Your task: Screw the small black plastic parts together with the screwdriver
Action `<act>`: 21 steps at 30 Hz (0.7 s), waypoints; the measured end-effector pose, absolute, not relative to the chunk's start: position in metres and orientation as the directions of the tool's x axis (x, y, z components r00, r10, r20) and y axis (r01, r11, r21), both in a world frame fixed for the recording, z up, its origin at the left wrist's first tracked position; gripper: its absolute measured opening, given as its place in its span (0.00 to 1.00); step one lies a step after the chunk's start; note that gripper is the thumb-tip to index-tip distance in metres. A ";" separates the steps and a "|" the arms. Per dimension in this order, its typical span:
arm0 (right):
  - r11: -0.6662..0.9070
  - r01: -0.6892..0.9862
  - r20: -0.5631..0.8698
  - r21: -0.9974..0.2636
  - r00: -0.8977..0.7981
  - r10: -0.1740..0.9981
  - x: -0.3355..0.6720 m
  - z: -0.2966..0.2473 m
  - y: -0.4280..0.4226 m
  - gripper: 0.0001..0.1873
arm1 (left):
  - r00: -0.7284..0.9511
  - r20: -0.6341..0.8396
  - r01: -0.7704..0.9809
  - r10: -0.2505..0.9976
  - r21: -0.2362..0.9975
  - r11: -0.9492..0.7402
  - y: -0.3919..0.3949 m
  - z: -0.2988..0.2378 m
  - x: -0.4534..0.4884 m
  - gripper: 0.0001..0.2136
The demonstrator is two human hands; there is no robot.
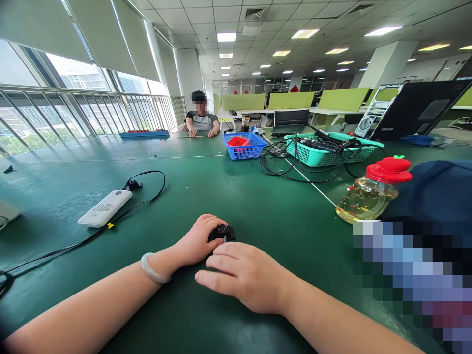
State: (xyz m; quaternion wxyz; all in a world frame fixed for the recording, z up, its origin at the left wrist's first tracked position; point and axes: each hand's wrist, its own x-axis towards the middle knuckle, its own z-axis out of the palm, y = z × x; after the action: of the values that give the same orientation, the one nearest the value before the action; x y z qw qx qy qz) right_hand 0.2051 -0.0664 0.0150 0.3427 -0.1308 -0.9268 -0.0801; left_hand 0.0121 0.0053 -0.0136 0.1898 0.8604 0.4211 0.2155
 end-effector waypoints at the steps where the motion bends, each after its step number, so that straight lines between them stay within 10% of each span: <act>1: 0.952 0.306 0.693 0.020 -0.690 0.207 0.208 0.015 -0.063 0.17 | 0.551 0.213 0.642 0.807 0.511 -0.572 0.006 -0.014 0.012 0.13; 11: 0.933 0.279 0.771 -0.226 -0.534 0.346 0.214 0.012 -0.050 0.24 | 0.526 0.192 0.657 0.829 0.527 -0.539 0.006 -0.010 0.012 0.12; 21: 0.864 0.335 0.795 -0.375 -0.364 0.486 0.217 0.004 -0.048 0.10 | 0.518 0.171 0.670 0.838 0.528 -0.522 0.007 -0.011 0.012 0.17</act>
State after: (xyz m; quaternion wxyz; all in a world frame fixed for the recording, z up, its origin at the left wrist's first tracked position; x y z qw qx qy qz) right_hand 0.2174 -0.0480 0.0045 0.5058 -0.2494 -0.8224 0.0745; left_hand 0.0118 0.0068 -0.0108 0.2029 0.8473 0.4448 0.2076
